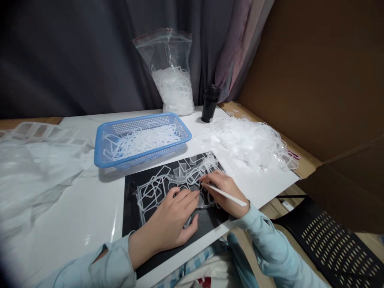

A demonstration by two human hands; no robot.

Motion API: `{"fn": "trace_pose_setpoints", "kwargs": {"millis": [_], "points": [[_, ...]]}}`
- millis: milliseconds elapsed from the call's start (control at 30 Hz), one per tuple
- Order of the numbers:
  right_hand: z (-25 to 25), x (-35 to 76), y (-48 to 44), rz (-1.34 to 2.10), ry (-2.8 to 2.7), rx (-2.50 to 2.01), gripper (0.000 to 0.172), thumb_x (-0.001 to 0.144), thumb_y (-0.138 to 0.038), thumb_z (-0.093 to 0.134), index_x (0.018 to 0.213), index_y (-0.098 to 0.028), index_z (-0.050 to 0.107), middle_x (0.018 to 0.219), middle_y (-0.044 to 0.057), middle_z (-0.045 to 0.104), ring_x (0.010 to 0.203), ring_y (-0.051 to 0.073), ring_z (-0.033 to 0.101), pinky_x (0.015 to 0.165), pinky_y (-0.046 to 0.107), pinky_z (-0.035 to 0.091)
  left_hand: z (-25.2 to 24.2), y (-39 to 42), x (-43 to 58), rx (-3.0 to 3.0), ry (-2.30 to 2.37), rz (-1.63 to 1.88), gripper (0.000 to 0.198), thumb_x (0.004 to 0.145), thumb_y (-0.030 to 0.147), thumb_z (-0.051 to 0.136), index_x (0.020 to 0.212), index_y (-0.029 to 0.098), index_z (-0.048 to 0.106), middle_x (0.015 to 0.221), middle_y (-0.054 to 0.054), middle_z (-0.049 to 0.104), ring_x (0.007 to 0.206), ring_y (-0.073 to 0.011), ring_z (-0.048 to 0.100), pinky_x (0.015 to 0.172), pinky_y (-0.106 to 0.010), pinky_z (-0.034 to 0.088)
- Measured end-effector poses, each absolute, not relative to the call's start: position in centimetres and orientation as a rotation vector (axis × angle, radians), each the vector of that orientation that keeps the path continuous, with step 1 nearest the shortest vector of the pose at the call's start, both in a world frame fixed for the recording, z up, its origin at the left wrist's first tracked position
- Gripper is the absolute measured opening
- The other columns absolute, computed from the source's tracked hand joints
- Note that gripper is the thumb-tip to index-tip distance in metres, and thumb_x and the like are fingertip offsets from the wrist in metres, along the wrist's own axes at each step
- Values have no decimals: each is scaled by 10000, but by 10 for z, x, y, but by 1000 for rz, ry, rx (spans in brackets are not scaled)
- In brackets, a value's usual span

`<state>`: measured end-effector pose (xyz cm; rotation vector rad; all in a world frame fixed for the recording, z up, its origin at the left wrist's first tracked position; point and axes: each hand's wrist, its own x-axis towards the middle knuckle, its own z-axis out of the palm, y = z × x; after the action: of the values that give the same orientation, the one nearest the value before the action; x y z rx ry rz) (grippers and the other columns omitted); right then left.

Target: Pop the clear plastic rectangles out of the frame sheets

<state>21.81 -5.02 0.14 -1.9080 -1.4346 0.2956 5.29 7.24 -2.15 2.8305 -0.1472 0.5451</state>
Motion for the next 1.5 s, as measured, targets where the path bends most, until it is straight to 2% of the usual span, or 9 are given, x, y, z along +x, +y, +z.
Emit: {"fn": "trace_pose_setpoints", "kwargs": {"millis": [433, 833, 967, 1100, 1233, 1300, 1367, 1433, 1500], "points": [[30, 271, 11, -258, -1486, -1862, 171, 965, -282, 548, 800, -240, 556, 1015, 64, 754, 805, 207, 620, 713, 342, 490, -23, 72, 52, 2816, -141, 533, 185, 853, 247, 542, 990, 153, 623, 1123, -96, 680, 993, -250, 584, 898, -413, 395], [45, 275, 36, -399, -1261, -1673, 212, 945, -387, 602, 802, -236, 563, 1021, 47, 751, 901, 197, 701, 828, 377, 568, -25, 72, 52, 2800, -137, 565, 168, 827, 264, 562, 952, 164, 610, 1076, -91, 673, 1001, -243, 571, 904, -400, 392], [42, 266, 19, -93, -1319, -1659, 208, 906, -399, 663, 828, -218, 597, 1033, 71, 753, 952, 212, 717, 840, 377, 583, -24, 74, 53, 2791, -156, 604, 122, 830, 264, 558, 893, 167, 596, 981, -68, 668, 952, -230, 561, 882, -391, 382], [31, 258, -3, 368, -1451, -1671, 208, 871, -381, 702, 817, -187, 650, 1129, 109, 714, 948, 208, 708, 799, 346, 586, -21, 75, 53, 2767, -253, 740, 145, 841, 285, 527, 738, 185, 552, 745, -30, 588, 772, -197, 510, 756, -366, 376], [16, 252, -25, 521, -1308, -1671, 176, 853, -339, 718, 797, -185, 656, 1033, 83, 704, 895, 186, 688, 762, 312, 566, -18, 76, 53, 2737, -283, 867, 193, 877, 258, 502, 708, 184, 560, 640, -14, 534, 671, -181, 460, 677, -352, 350], [8, 250, -34, 595, -1255, -1673, 164, 847, -328, 725, 799, -187, 656, 990, 70, 709, 905, 188, 684, 789, 313, 555, -18, 78, 53, 2774, -227, 846, 160, 912, 207, 490, 820, 170, 615, 761, -27, 629, 752, -187, 511, 720, -356, 357], [0, 249, -41, 666, -1236, -1688, 161, 854, -330, 718, 813, -185, 660, 978, 68, 719, 915, 192, 685, 817, 321, 547, -21, 78, 53, 2834, -167, 830, 182, 936, 201, 494, 1038, 163, 640, 1050, -38, 695, 955, -204, 548, 838, -372, 357], [-8, 250, -46, 703, -1233, -1703, 174, 867, -345, 704, 827, -181, 663, 981, 74, 726, 922, 199, 686, 836, 332, 541, -24, 78, 53, 2898, -122, 804, 313, 950, 235, 497, 1242, 162, 583, 1302, -29, 634, 1142, -216, 505, 952, -394, 317], [-14, 250, -48, 705, -1237, -1700, 193, 875, -362, 692, 830, -177, 661, 994, 82, 726, 933, 208, 686, 852, 343, 537, -28, 78, 54, 2939, -77, 765, 380, 953, 260, 497, 1316, 160, 546, 1375, -18, 597, 1203, -222, 476, 992, -413, 288]]}}
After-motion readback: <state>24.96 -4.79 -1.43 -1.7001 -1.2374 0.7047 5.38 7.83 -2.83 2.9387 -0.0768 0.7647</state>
